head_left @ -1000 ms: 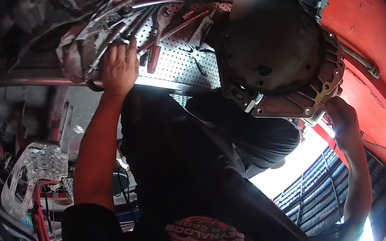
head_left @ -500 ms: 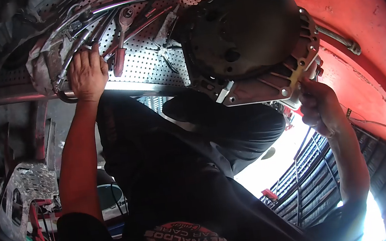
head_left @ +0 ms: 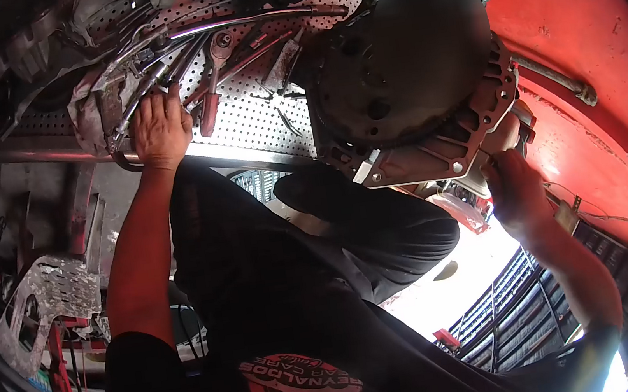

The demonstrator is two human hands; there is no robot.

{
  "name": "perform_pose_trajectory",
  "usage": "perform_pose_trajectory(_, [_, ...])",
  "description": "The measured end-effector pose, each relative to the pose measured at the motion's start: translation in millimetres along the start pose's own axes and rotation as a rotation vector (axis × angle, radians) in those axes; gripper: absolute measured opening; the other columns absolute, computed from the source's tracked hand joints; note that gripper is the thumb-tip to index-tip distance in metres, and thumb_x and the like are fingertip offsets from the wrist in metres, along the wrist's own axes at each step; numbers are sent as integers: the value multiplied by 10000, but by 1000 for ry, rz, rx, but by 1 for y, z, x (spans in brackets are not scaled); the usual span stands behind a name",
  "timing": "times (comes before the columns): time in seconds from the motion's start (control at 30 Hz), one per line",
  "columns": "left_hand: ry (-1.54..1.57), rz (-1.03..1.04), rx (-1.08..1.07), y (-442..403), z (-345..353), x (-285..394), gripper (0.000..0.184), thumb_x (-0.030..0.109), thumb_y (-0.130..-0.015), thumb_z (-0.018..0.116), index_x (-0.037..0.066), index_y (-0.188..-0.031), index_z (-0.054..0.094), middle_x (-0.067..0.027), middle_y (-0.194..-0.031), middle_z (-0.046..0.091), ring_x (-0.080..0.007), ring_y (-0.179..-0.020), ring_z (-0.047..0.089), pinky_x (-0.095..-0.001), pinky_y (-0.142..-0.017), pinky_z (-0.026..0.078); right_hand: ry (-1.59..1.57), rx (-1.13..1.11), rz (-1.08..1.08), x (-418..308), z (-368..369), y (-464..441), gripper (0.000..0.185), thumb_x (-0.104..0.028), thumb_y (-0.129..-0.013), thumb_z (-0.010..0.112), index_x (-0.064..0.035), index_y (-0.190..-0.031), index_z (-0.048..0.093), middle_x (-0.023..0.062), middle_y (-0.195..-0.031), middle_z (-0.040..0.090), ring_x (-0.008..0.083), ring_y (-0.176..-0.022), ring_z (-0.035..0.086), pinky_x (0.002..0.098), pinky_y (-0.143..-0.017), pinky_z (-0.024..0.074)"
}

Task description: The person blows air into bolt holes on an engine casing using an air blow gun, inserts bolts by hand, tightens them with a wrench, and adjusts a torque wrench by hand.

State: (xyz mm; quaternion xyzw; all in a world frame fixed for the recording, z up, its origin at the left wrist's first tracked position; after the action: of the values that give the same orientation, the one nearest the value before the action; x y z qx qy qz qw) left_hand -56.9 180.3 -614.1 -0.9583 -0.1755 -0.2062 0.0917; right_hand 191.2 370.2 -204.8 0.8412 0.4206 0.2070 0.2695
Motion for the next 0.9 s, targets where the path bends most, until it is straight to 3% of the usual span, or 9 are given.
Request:
perform_pose_trajectory(0.1, [1, -28, -61, 1, 4, -1, 462, 192, -818, 599, 85, -1267, 565, -157, -1115, 607, -329, -1002, 556, -451, -901, 448, -267, 225, 191, 3, -2, -4, 360, -317, -1032, 505, -41, -808, 564, 24, -573, 391, 133, -472, 427, 285, -389, 323])
perform_pose_trajectory(0.17, [-6, -17, -49, 0, 2, -1, 461, 190, -819, 597, 85, -1267, 564, -157, -1119, 605, -329, -1005, 555, -451, -897, 448, -1487, -261, 1079, 6, 6, 1, 399, -388, -1035, 491, -125, -735, 487, -56, -558, 335, 53, -408, 307, 242, -354, 226])
perform_pose_trajectory(0.23, [-8, -13, -33, 1, 0, 1, 460, 188, -820, 594, 86, -1267, 562, -157, -1123, 602, -329, -1007, 554, -452, -894, 447, -1506, -215, 1199, 0, 1, 1, 394, -379, -1035, 503, -182, -703, 421, -106, -546, 276, 12, -387, 202, 212, -352, 159])
perform_pose_trajectory(0.37, [0, -6, -37, 2, 2, -2, 465, 191, -818, 597, 88, -1271, 558, -156, -1148, 595, -326, -1033, 552, -453, -899, 446, -1072, -307, 1072, 13, -1, 8, 368, -319, -1047, 480, -93, -757, 502, -42, -535, 371, 55, -408, 338, 260, -366, 261])
perform_pose_trajectory(0.4, [-13, -12, -45, 0, 1, 1, 465, 192, -816, 599, 88, -1268, 559, -156, -1147, 595, -326, -1041, 552, -451, -906, 445, -688, -127, 638, 15, -1, -4, 336, -279, -1039, 488, -59, -787, 508, 16, -558, 417, 125, -434, 407, 306, -416, 328])
perform_pose_trajectory(0.47, [-37, -16, -24, 0, -1, 2, 468, 197, -806, 611, 90, -1259, 560, -156, -1138, 595, -326, -1048, 554, -447, -907, 444, -302, 49, 192, 3, -5, -12, 306, -240, -1032, 495, -24, -816, 515, 73, -582, 464, 196, -460, 476, 351, -467, 395])
perform_pose_trajectory(0.53, [-23, -23, -38, -1, 2, 0, 480, 199, -793, 622, 94, -1257, 561, -145, -1126, 599, -319, -1013, 558, -440, -881, 449, -171, 1, 226, 5, -1, -11, 177, -173, -994, 541, -13, -918, 542, 136, -699, 509, 299, -576, 543, 399, -528, 434])
perform_pose_trajectory(0.73, [-22, -9, -45, -1, -3, 1, 429, 187, -781, 623, 88, -1196, 577, -118, -1055, 587, -306, -975, 556, -433, -860, 452, 497, -54, -355, 7, -12, -11, 260, -170, -895, 669, 22, -1041, 573, 73, -742, 501, 219, -644, 562, 338, -515, 467])
perform_pose_trajectory(0.9, [-23, 5, -50, 0, -1, 0, 349, 231, -769, 639, 95, -1085, 581, -97, -1067, 558, -284, -1006, 537, -418, -868, 451, 638, -43, -552, 8, -14, -13, 309, -139, -898, 658, 50, -1117, 549, 97, -749, 496, 248, -615, 549, 350, -490, 459])
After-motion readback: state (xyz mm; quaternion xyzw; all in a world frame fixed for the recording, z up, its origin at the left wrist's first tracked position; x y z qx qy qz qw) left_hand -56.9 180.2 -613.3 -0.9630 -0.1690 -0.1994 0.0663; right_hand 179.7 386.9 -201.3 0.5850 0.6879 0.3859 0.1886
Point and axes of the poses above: each hand's wrist, its own y-axis away from the middle knuckle, its own z-axis out of the palm, x = y × z, the point moved 5 cm from there along -y, towards the middle knuckle
